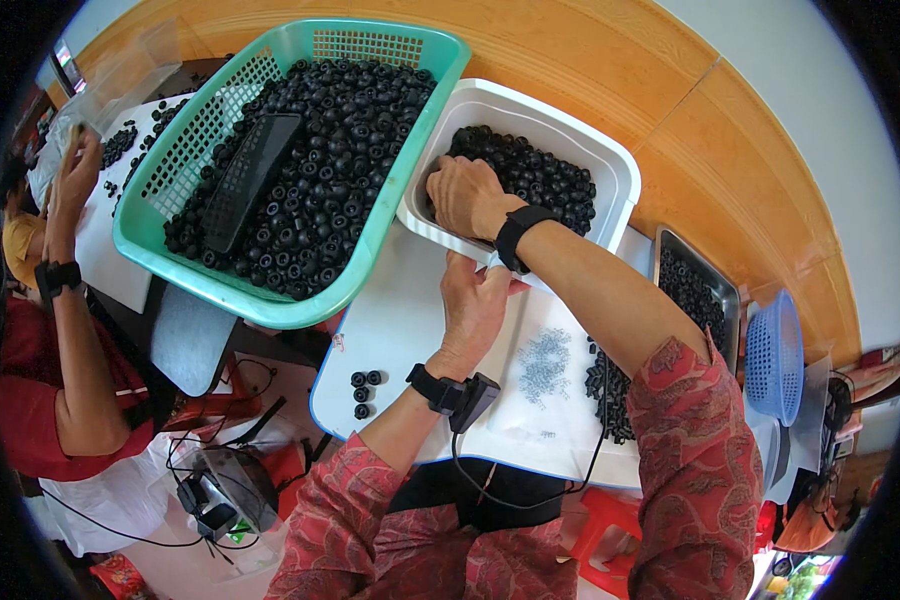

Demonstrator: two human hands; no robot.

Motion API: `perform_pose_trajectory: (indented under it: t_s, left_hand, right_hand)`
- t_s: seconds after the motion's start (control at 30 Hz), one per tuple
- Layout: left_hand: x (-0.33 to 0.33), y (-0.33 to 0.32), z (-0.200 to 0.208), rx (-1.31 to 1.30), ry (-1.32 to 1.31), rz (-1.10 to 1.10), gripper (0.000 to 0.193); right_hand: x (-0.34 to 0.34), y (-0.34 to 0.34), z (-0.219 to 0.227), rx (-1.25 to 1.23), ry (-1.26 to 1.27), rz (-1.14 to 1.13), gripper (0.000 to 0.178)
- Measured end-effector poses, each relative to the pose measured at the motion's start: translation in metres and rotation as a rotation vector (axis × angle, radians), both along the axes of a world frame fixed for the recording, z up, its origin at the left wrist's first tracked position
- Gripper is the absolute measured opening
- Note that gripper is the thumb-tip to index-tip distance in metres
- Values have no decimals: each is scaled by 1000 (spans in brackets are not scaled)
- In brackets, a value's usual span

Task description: Sorting small black plastic components and assembling them into white plastic caps at a workbench.

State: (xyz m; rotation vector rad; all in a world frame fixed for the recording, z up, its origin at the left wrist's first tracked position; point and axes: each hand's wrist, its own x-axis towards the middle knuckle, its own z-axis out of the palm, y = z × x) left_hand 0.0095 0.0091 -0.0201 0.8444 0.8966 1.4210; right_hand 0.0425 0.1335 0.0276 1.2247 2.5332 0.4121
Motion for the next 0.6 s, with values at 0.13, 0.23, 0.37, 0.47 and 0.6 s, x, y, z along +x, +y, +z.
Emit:
perform_pose_trajectory:
  t_s: [0.13,0.23,0.37,0.47,0.6]
  left_hand:
    - [1,0,-1,-1,11,0,42]
    - [2,1,-2,13,17,24,44]
    - [4,1,-2,-23,-60,28,40]
    - [4,3,-6,-28,-77,43,38]
    - [2,1,-4,-47,-28,38,39]
  right_hand:
    - [6,3,-3,-95,99,-10,17]
    - [17,8,0,-214,188,58,18]
    - [30,2,11,-179,163,92,17]
    - [30,-9,26,-298,20,87,22]
    - [35,-16,24,-240,25,110,19]
